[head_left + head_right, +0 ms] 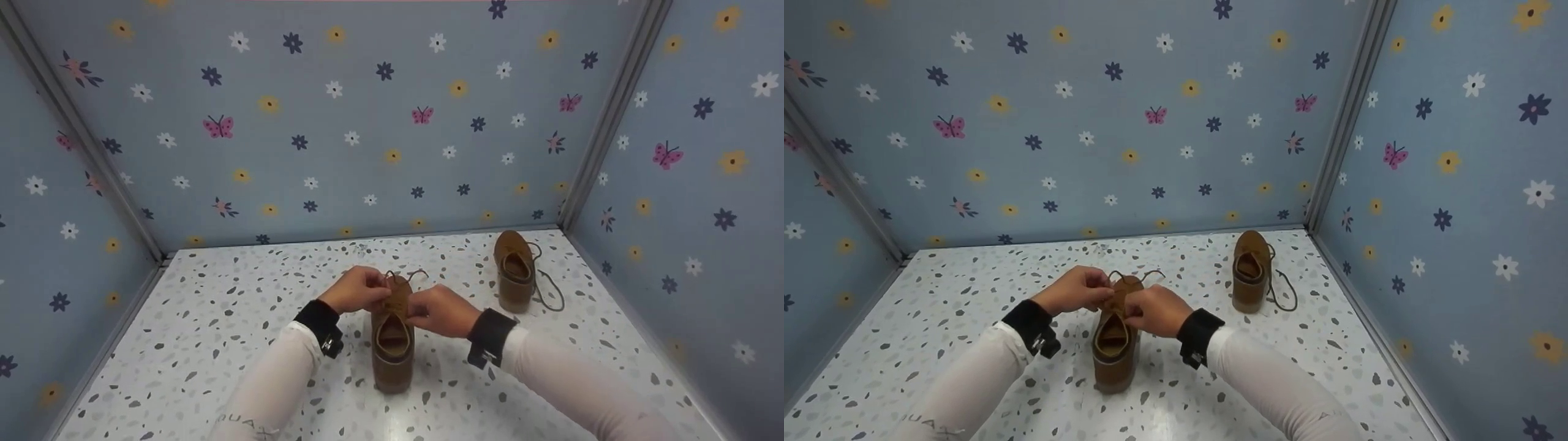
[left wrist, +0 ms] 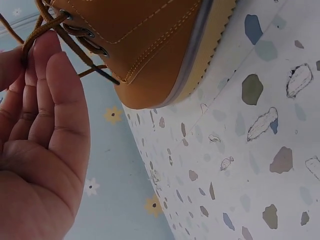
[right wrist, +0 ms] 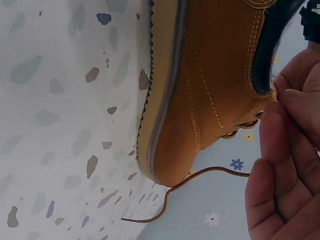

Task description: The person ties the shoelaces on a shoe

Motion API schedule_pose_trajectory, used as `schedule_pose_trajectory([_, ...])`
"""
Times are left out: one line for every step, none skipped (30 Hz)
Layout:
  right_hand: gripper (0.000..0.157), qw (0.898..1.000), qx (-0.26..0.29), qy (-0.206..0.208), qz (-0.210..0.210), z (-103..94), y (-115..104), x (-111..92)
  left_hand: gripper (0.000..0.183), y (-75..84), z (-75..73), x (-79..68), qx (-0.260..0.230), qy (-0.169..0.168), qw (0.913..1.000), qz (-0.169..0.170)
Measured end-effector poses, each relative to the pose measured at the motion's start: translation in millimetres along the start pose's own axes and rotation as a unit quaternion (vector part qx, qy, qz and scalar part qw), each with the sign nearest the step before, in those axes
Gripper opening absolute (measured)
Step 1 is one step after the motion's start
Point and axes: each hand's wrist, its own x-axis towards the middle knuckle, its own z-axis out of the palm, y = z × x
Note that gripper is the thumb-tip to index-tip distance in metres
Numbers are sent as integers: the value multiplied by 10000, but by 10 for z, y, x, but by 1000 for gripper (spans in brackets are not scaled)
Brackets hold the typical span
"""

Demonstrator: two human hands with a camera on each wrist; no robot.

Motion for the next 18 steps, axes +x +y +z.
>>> schedule_pose_trajectory([11,10000,12,44,55,18,-1,2,8,-3,2,-1,-3,-11,10000,-36])
schedule_pose_trajectory([11,9999,47,89,103,34,-3,3,8,-5,4,-4,3,-30,10000,-83])
schedule_pose_trajectory([11,9997,106,129,163,45,-5,6,9,-7,5,-6,8,-45,9999,-113])
schedule_pose_trajectory([10,9995,179,155,226,54,-7,9,9,-8,7,-8,17,-51,9999,-131])
schedule_pose_trajectory([9,9990,277,175,289,60,-7,13,9,-8,9,-10,30,-49,9999,-135])
schedule_pose_trajectory([8,9985,374,182,346,64,-6,17,9,-9,12,-10,37,-44,9999,-122])
schedule_pose_trajectory([6,9980,468,172,393,64,-3,20,9,-11,15,-10,51,-29,9999,-96])
schedule_pose_trajectory([3,9974,563,164,422,61,1,22,9,-13,17,-11,89,-4,9999,-58])
schedule_pose_trajectory([2,9968,630,149,460,53,6,22,9,-15,19,-10,133,24,9999,-4])
schedule_pose_trajectory([3,9963,696,139,478,45,15,21,9,-17,21,-10,171,53,9998,52])
schedule_pose_trajectory([5,9959,744,139,491,35,26,15,10,-20,23,-9,214,75,9997,110])
schedule_pose_trajectory([6,9956,764,140,522,25,38,7,10,-23,26,-9,230,88,9995,176])
schedule_pose_trajectory([7,9952,785,146,560,14,53,-3,10,-23,27,-12,244,97,9994,227])
schedule_pose_trajectory([7,9949,788,158,606,4,71,-14,10,-22,29,-15,257,109,9992,270])
schedule_pose_trajectory([8,9945,799,159,662,-4,94,-22,9,-24,31,-17,248,112,9992,301])
schedule_pose_trajectory([9,9937,822,140,747,-8,119,-30,9,-27,35,-17,216,113,9992,317])
schedule_pose_trajectory([10,9930,825,125,836,-11,148,-37,9,-31,40,-16,188,112,9992,336])
schedule_pose_trajectory([11,9921,820,98,945,-11,178,-42,9,-33,44,-17,150,114,9992,342])
